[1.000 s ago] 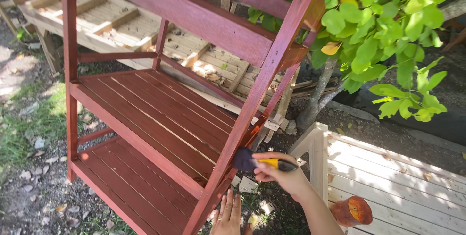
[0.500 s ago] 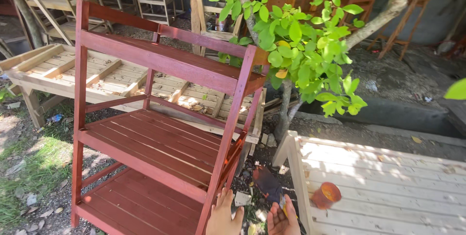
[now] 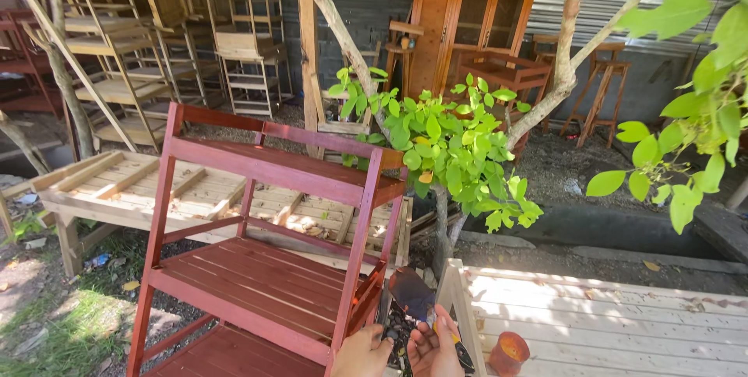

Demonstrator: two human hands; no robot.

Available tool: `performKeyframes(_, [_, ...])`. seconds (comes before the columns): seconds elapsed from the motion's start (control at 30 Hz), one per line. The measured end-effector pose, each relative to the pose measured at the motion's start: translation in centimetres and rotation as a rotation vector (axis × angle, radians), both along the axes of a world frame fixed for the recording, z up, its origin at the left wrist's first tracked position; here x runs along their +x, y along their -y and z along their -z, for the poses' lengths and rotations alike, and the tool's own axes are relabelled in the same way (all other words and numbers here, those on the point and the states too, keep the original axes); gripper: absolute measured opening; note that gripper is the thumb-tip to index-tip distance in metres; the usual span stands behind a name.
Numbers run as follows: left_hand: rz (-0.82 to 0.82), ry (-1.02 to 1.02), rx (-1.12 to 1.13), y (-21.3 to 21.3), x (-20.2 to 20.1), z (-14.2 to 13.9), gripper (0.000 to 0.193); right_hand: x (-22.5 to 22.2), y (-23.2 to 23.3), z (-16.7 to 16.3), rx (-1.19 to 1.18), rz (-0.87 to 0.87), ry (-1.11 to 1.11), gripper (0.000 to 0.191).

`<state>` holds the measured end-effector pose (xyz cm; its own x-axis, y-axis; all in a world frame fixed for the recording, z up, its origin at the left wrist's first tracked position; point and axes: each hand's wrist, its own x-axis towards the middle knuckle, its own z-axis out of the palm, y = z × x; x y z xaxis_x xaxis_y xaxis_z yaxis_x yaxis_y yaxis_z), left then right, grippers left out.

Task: The person paints a wooden shelving unit with reddish-brown paint using a brush. They systematically cover the shelves and frame, dipping the brush into a container to reload paint as needed.

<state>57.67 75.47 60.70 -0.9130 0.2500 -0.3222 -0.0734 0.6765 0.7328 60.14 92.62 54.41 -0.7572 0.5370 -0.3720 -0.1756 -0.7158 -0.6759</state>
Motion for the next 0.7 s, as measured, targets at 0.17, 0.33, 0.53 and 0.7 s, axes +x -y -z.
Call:
performKeyframes(0.17, [-0.009,-0.064,0.079,-1.3,0.2,-1.2,0.048,1.1,1.2,-5.6,0.166,-0.048,0.044,0.044])
performKeyframes(0.33, [-0.091,-0.201,0.096,-2.2,1.2,-2.6,0.039,2.8,1.1,-7.4,0.391,-0.007,0.005,0.05])
performKeyframes(0.53, [-0.214,-0.509,0.136,-1.8,1.2,-5.5,0.027,3.2,0.9,-8.9,0.408,0.021,-0.003,0.05])
performKeyframes(0.7, [-0.246,-0.558,0.173,-3.1,-1.5,-7.0,0.034,0.7,1.1,-11.5,0.382,0.067,-0.025,0.046])
